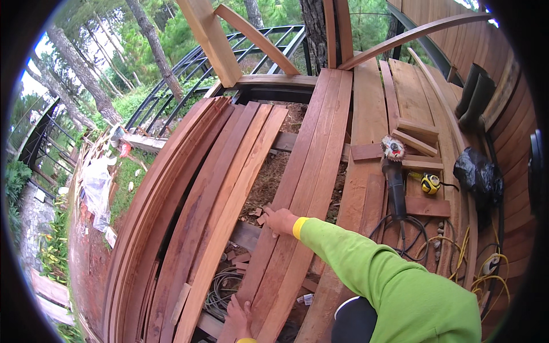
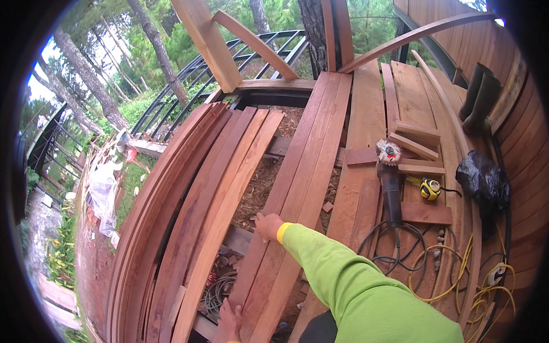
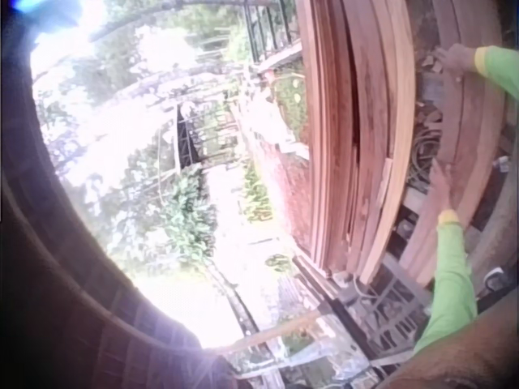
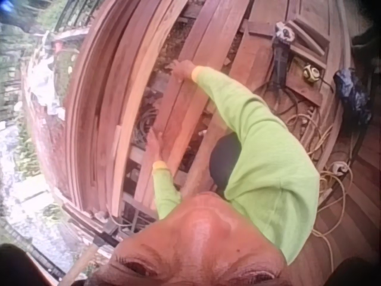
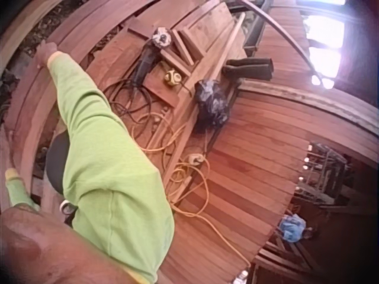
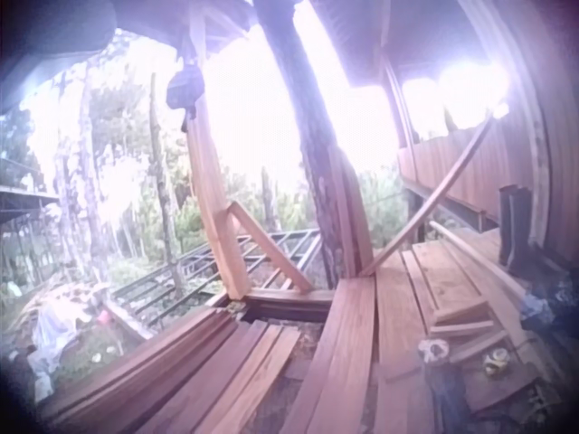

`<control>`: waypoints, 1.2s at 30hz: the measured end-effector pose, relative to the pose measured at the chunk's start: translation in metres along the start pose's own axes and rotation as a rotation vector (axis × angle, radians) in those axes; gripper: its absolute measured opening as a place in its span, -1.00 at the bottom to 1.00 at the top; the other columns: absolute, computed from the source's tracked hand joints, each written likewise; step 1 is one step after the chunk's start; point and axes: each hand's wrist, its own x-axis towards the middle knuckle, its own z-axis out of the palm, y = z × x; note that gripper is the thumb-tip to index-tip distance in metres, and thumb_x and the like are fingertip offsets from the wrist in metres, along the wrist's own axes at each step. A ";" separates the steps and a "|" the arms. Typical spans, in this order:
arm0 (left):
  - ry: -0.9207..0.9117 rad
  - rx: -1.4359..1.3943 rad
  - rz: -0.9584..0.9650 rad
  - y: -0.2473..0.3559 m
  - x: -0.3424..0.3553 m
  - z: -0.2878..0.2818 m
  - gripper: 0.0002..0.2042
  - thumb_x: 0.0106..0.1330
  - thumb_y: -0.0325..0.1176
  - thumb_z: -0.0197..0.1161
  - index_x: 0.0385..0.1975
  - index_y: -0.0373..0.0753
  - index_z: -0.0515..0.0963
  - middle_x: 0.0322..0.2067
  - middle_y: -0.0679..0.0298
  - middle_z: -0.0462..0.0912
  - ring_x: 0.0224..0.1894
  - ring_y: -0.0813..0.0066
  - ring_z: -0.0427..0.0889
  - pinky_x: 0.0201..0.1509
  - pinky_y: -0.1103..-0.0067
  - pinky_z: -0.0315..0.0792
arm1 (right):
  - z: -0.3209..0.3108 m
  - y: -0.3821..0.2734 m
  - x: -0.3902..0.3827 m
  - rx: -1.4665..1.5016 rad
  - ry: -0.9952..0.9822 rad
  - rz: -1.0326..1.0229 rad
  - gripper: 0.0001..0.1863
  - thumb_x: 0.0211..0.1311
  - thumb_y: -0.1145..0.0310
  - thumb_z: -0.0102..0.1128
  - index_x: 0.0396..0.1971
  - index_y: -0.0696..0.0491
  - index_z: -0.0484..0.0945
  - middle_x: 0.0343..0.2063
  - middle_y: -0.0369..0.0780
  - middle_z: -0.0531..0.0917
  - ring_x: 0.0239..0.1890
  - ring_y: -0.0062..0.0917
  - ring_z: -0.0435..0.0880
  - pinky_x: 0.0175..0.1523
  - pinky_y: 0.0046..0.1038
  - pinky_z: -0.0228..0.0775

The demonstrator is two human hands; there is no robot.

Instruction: The person measures and marks wooden planks using a metal ruler and marker, then places the planks onto a metal frame structure. The person repeatedly aligns and adjusts the planks to fit the frame.

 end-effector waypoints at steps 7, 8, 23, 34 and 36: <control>0.159 -0.129 -0.019 -0.021 0.023 0.021 -0.49 0.18 -0.02 0.24 -0.11 -0.38 0.44 -0.17 -0.11 0.52 -0.11 -0.04 0.51 -0.02 0.25 0.37 | -0.006 0.001 -0.003 0.049 0.010 -0.024 -0.03 -0.12 0.06 0.44 0.25 0.24 0.17 0.26 -0.04 0.23 0.11 -0.24 0.51 0.03 -0.29 0.47; 0.156 -0.195 -0.043 -0.020 0.025 0.022 -0.51 0.18 -0.01 0.24 -0.17 -0.37 0.45 -0.23 -0.11 0.54 -0.15 -0.05 0.52 -0.05 0.25 0.38 | -0.005 0.003 -0.003 0.060 0.008 -0.024 -0.03 -0.12 0.07 0.44 0.25 0.24 0.17 0.26 -0.04 0.22 0.11 -0.25 0.51 0.03 -0.29 0.47; 0.178 -0.441 -0.140 -0.019 0.033 0.024 -0.64 0.16 -0.11 0.28 -0.36 -0.35 0.49 -0.50 0.05 0.57 -0.39 0.22 0.52 -0.21 0.39 0.40 | -0.001 0.005 -0.003 0.010 0.039 -0.053 0.02 -0.10 0.06 0.42 0.28 0.27 0.07 0.26 -0.02 0.22 0.09 -0.22 0.52 0.04 -0.28 0.46; 0.212 -0.474 -0.135 -0.012 0.029 0.013 -0.62 0.13 -0.08 0.29 -0.38 -0.34 0.50 -0.57 0.06 0.54 -0.45 0.21 0.52 -0.26 0.37 0.40 | -0.007 -0.002 -0.004 0.026 -0.017 -0.042 0.06 -0.06 0.06 0.40 0.33 0.18 -0.04 0.23 -0.03 0.25 0.04 -0.17 0.55 0.03 -0.26 0.46; 0.255 -0.445 -0.127 -0.023 0.031 0.024 -0.63 0.13 -0.09 0.30 -0.39 -0.33 0.50 -0.56 0.06 0.55 -0.44 0.20 0.53 -0.25 0.38 0.40 | -0.007 -0.002 -0.002 0.033 -0.009 -0.045 0.05 -0.06 0.06 0.40 0.33 0.18 -0.04 0.22 -0.03 0.26 0.03 -0.16 0.56 0.03 -0.26 0.46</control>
